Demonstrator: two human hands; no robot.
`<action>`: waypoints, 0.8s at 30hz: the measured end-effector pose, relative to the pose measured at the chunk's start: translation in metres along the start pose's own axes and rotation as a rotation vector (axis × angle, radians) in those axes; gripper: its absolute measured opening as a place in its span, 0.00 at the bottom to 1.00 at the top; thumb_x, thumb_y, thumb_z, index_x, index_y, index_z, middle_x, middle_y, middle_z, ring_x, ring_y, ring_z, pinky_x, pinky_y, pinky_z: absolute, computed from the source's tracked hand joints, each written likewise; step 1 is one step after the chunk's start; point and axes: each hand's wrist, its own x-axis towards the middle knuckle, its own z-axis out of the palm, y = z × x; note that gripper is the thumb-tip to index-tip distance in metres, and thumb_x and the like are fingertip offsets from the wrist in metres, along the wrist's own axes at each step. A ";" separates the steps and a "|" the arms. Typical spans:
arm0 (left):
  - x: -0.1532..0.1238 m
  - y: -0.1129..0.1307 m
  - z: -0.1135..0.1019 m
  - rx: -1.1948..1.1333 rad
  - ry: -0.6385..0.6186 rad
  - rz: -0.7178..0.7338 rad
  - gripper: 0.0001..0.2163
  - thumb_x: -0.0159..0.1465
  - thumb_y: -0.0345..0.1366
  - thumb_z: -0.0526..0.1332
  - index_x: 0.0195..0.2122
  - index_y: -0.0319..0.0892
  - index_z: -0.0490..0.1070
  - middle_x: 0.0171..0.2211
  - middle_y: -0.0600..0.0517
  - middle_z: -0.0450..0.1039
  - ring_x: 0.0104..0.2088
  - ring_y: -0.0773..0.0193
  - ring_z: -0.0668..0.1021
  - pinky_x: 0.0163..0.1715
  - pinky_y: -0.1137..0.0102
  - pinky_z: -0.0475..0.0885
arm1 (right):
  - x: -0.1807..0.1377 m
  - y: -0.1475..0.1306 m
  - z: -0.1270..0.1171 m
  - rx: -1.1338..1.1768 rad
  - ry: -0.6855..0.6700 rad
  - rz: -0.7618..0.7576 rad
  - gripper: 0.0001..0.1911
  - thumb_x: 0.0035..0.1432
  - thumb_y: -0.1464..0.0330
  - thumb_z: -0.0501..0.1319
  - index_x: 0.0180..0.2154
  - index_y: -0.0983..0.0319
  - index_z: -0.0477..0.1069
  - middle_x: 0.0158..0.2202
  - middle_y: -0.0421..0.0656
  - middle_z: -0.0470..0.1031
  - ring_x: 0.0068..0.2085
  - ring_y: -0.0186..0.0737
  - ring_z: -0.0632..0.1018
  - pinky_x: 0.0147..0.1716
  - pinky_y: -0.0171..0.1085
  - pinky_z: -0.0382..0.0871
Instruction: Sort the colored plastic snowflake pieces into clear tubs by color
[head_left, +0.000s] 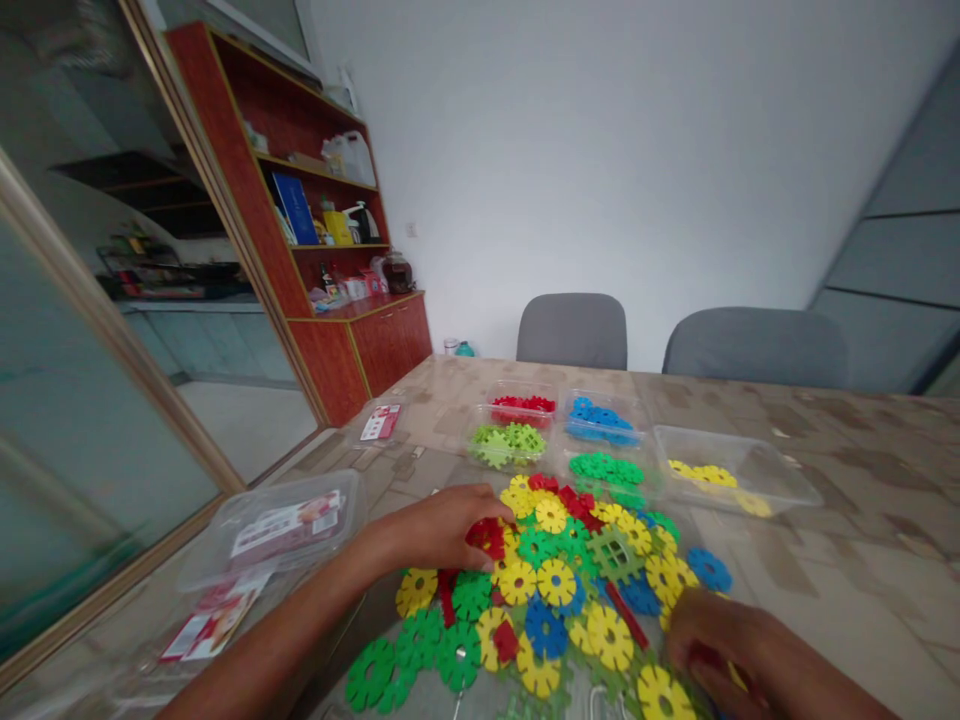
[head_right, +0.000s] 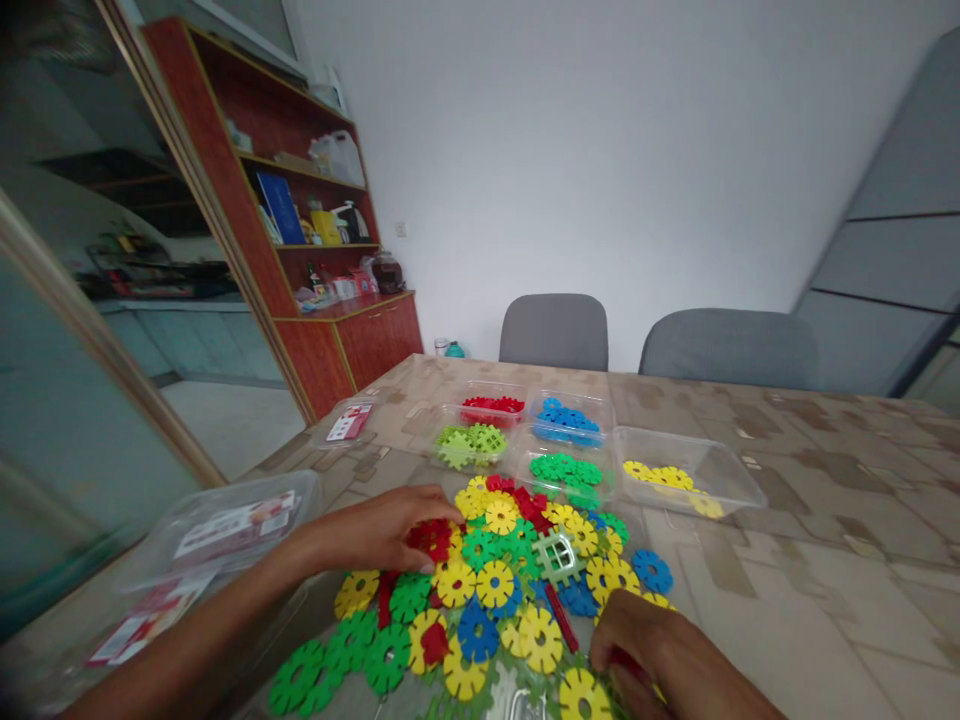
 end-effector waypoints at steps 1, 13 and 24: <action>-0.001 0.001 -0.002 -0.021 -0.008 0.014 0.25 0.57 0.37 0.70 0.57 0.46 0.71 0.48 0.48 0.73 0.47 0.54 0.76 0.47 0.68 0.68 | 0.001 0.002 0.000 -0.004 0.006 0.018 0.13 0.66 0.63 0.55 0.30 0.58 0.72 0.30 0.42 0.77 0.29 0.38 0.75 0.29 0.33 0.65; -0.006 0.019 -0.006 -0.016 0.002 0.041 0.19 0.60 0.36 0.69 0.53 0.45 0.72 0.49 0.48 0.74 0.49 0.52 0.76 0.49 0.66 0.68 | 0.004 0.011 -0.002 0.047 0.023 0.065 0.11 0.63 0.59 0.58 0.35 0.54 0.77 0.35 0.45 0.81 0.33 0.44 0.80 0.32 0.37 0.72; -0.013 0.057 0.002 -0.028 -0.034 0.212 0.15 0.62 0.33 0.69 0.49 0.46 0.72 0.50 0.48 0.74 0.52 0.55 0.75 0.53 0.65 0.68 | -0.045 0.084 0.026 -0.097 0.057 0.215 0.34 0.42 0.65 0.71 0.55 0.48 0.75 0.60 0.50 0.72 0.58 0.68 0.72 0.54 0.56 0.70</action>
